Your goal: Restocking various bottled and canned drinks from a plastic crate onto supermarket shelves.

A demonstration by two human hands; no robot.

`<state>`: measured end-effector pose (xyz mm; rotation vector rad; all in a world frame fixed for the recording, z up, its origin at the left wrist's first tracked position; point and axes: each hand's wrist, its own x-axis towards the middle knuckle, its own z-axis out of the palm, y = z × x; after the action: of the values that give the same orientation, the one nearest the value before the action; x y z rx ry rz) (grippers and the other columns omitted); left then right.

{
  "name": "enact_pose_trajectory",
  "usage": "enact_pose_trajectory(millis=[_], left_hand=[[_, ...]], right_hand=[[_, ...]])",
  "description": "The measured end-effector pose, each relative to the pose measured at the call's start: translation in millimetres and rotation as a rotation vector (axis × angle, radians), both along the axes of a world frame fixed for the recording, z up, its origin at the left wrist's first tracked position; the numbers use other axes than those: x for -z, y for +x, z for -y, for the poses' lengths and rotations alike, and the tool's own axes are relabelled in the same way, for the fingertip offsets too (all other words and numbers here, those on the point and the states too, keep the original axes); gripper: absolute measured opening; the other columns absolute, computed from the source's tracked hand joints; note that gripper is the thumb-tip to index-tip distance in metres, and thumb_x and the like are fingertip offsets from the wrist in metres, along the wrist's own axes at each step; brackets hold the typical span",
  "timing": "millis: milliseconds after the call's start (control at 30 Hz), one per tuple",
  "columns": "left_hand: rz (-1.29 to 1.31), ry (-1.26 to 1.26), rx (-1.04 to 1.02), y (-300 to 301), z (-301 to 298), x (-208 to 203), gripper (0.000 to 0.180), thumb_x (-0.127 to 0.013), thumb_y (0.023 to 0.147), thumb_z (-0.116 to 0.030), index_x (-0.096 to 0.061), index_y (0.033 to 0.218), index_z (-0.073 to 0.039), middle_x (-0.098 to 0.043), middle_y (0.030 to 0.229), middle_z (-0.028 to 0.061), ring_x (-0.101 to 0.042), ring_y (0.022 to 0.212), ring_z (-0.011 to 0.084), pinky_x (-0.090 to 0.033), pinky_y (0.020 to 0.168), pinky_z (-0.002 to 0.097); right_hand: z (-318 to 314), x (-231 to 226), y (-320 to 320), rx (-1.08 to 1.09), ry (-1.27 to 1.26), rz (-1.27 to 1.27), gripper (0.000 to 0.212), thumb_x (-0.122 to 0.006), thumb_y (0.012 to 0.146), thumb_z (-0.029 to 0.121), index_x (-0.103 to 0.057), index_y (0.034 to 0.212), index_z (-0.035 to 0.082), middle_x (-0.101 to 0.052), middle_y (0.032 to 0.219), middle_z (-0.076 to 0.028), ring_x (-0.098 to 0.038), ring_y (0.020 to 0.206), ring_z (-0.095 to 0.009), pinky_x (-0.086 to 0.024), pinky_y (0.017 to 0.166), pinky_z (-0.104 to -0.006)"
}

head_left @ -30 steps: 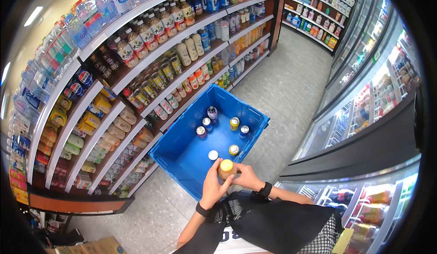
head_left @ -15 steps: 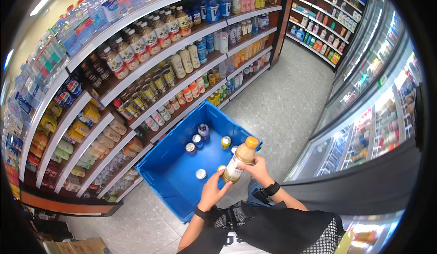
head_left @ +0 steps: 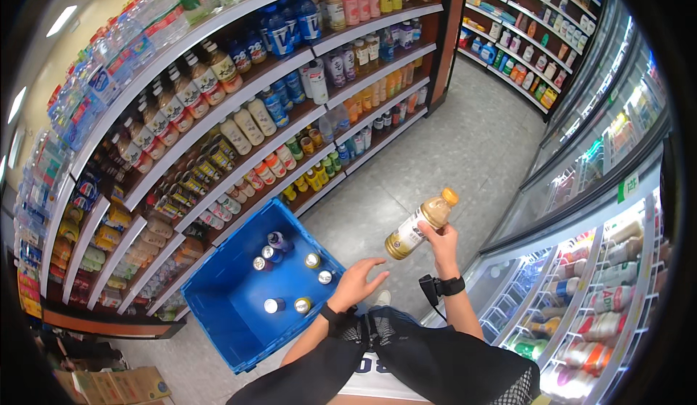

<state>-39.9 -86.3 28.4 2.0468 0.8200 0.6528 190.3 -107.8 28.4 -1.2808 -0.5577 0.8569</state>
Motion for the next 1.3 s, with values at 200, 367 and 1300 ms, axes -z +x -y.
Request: enact_pose_trajectory(millis=[200, 367, 1300], left_hand=[[0.086, -0.03, 0.027, 44.9, -52.5, 10.4, 0.03, -0.072, 0.083, -0.027, -0.061, 0.098, -0.003, -0.066, 0.1, 0.0145, -0.063, 0.094, 0.0329, -0.05, 0.082, 0.0369], [0.212, -0.109, -0.163, 86.2, -93.2, 21.3, 0.034, -0.078, 0.076, -0.024, -0.055, 0.091, -0.005, -0.066, 0.097, 0.0115, -0.064, 0.09, 0.0257, -0.049, 0.079, 0.0348], [0.216, 0.23, -0.552, 220.7, -358.7, -45.8, 0.059, -0.079, 0.069, -0.018, -0.055, 0.12, -0.002, -0.059, 0.11, 0.0152, -0.059, 0.101, 0.0314, -0.048, 0.085, 0.0385]], right_hand=[[-26.1, -23.1, 28.5, -0.128, -0.05, 0.076, 0.036, -0.079, 0.076, 0.015, -0.066, 0.104, -0.003, -0.069, 0.096, -0.007, -0.063, 0.085, -0.011, -0.05, 0.076, -0.0263], [-76.1, -47.4, 63.8, -0.234, -0.163, 0.233, 0.036, -0.08, 0.076, 0.017, -0.067, 0.103, -0.003, -0.069, 0.096, -0.008, -0.064, 0.086, -0.011, -0.051, 0.076, -0.0262], [-392.1, -88.2, 161.8, -0.637, 0.13, 0.663, 0.057, -0.087, 0.063, 0.026, -0.066, 0.108, -0.001, -0.071, 0.097, -0.011, -0.067, 0.091, -0.015, -0.051, 0.084, -0.0307]])
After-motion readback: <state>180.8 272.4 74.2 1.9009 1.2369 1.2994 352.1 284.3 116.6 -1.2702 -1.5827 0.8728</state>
